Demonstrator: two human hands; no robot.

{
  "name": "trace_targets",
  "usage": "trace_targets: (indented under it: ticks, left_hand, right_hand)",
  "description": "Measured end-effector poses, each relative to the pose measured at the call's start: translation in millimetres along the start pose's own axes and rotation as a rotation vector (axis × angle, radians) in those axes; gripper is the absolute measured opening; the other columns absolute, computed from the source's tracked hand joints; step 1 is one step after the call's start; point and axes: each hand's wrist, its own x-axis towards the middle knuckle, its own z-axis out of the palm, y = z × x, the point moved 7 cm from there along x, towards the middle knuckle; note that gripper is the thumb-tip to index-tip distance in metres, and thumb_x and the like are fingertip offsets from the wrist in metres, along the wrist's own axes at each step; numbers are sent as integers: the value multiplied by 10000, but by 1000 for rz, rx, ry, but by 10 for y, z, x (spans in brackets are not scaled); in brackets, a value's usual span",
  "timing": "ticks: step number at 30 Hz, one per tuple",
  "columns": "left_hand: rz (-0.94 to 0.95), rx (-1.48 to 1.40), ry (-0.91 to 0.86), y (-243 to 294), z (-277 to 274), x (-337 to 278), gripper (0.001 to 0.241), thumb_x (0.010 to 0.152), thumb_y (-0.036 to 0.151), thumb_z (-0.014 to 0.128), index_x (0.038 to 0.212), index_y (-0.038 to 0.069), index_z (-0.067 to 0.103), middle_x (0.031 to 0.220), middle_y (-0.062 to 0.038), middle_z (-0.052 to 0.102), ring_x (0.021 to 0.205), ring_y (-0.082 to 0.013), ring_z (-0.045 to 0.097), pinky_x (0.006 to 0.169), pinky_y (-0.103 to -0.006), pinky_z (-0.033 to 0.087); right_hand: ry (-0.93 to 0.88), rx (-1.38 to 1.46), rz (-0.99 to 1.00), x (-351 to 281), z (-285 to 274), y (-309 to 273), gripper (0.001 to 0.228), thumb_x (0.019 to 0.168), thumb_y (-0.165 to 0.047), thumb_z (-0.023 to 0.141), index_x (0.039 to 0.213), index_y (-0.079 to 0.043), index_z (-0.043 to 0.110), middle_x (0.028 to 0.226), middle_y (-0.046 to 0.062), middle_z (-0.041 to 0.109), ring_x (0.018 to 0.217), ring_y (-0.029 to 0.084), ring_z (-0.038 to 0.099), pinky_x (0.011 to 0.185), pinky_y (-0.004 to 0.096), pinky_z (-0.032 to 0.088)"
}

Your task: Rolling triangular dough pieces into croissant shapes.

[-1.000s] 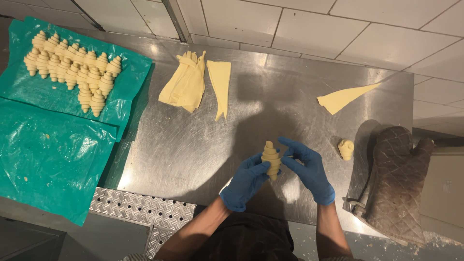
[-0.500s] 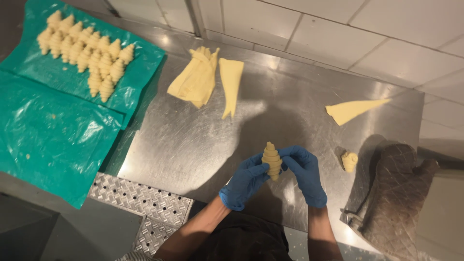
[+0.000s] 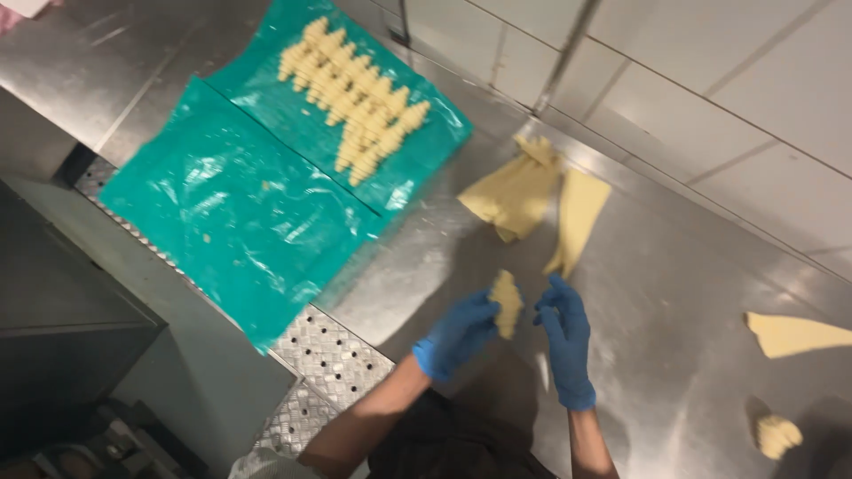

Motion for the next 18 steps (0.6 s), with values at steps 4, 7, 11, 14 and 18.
trace_targets:
  ticks: [4,7,11,14,18]
  left_hand:
    - [138,518,285,1738,-1117,-4,394,986,84,618,1367,-13,636,1195,-103,695,1048,-183,640,901,-338,535]
    - [442,571,421,3123,-2107,281,527,831,-9,752,1336,49,610,1148,-52,727,963,-142,702,837,-319,597]
    - [505,956,604,4070,-2891,666,495,825,16,804,1303,16,678,1135,-65,734,938,-134,659,830,-285,554]
    - [529,1023,604,4096,-3137,811,508,808,5,816,1294,7,668,1148,-72,738,975,-134,678,875,-284,575]
    - [534,1061,606,4021,-3014,845,511,816,4,819,1302,-14,661,1169,-83,743,1013,-138,689,912,-291,573]
  right_hand:
    - [67,-81,28,141,299,305,444,1001,-59,572,1444,-33,549,1133,44,616,961,130,629,780,286,549]
    - [137,-44,81,153,379,505,416,1042,-80,545,1455,-32,554,1147,41,615,973,124,608,793,287,546]
    - [234,-51,170,144,380,688,424,1038,-86,564,1459,-39,569,1124,36,634,931,128,606,793,294,541]
    - [282,-60,184,134,360,623,418,1038,-93,564,1453,-45,574,1134,36,641,926,130,616,792,302,552]
    - [344,-35,171,158,222,651,409,1041,-95,570,1446,-40,580,1139,48,651,927,136,627,793,311,560]
